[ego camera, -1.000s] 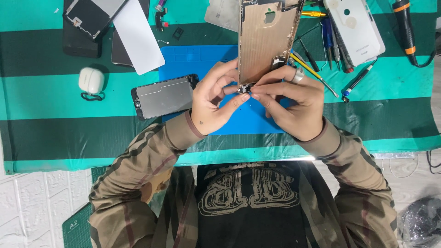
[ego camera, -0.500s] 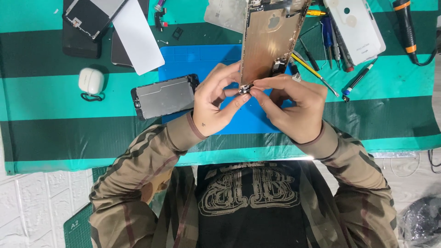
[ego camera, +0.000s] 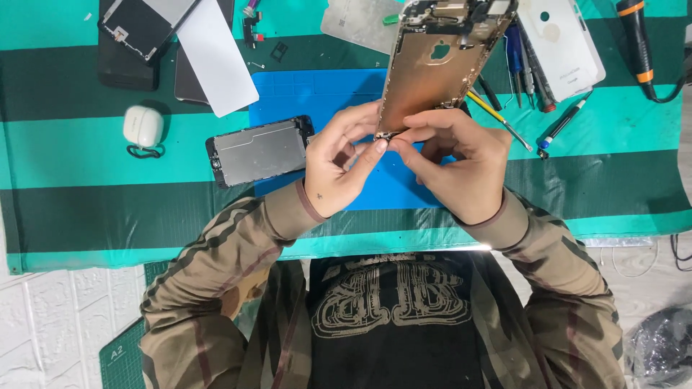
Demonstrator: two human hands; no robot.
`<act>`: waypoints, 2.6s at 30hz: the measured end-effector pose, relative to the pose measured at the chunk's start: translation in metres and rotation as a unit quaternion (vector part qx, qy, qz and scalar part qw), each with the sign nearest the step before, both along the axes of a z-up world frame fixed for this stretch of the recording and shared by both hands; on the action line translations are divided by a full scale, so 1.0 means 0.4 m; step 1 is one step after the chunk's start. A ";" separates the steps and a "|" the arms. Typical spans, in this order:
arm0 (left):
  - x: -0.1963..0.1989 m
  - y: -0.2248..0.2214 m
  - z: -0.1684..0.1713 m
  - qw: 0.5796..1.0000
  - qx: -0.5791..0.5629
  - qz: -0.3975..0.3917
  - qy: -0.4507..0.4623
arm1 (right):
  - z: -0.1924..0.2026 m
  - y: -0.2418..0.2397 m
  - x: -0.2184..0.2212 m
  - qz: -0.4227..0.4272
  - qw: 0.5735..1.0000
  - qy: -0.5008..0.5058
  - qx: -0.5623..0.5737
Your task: The person is performing a mobile phone repair, which involves inspecting, aligning, and assembling internal components like the frame, screen, and shields.
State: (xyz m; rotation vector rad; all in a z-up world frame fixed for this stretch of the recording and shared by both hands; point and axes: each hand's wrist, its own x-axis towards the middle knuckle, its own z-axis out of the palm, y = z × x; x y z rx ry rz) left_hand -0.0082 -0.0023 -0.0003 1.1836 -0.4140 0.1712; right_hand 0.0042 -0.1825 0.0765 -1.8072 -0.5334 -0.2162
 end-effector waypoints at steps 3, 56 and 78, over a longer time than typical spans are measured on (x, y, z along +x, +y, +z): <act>-0.002 -0.001 0.011 1.000 0.017 0.019 0.004 | 0.004 0.002 -0.001 -0.002 1.000 -0.008 -0.007; -0.035 0.023 0.040 0.994 0.082 0.021 0.064 | -0.055 -0.037 0.028 0.081 0.977 0.160 0.117; -0.036 0.028 0.056 0.992 0.121 0.047 0.006 | -0.045 -0.033 0.024 0.095 0.976 0.147 0.129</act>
